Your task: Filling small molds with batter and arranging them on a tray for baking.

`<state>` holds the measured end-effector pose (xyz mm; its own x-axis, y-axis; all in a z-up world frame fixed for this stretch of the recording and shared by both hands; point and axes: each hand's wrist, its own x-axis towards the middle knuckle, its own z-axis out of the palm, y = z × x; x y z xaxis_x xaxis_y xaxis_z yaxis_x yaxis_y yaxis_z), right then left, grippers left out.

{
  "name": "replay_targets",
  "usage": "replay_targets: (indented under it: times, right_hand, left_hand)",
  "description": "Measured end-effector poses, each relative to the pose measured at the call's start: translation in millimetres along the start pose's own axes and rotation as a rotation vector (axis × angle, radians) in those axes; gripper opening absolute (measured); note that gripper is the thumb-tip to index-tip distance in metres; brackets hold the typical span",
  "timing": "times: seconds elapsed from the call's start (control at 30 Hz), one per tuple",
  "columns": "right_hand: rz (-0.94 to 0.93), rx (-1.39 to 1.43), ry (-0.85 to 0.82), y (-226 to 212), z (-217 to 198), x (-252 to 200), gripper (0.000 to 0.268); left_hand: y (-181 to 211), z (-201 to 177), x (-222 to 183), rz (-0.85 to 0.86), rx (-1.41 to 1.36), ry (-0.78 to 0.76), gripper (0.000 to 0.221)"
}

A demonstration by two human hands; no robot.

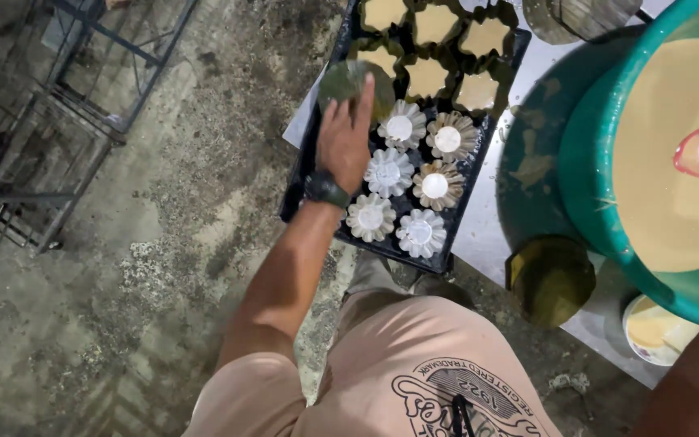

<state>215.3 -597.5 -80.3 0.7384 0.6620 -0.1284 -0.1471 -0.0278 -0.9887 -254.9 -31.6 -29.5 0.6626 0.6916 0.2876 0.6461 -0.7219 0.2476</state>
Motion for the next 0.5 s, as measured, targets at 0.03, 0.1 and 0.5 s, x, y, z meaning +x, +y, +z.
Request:
replay_targets:
  times: [0.03,0.1,0.5]
  right_hand:
    - [0.016,0.033,0.035,0.7,4.9,-5.6,0.018]
    - [0.049,0.088,0.068,-10.6,21.2,-9.8,0.015]
    - [0.059,0.016,0.119,-32.1,59.6,-4.4,0.018]
  left_hand:
    - [5.1,-1.1,-11.2,0.037,-0.026,0.005,0.087]
    - [5.1,2.4,-20.7,0.052,-0.068,0.005,0.085]
    - [9.3,-40.6,-9.5,0.136,-0.18,-0.074,0.068]
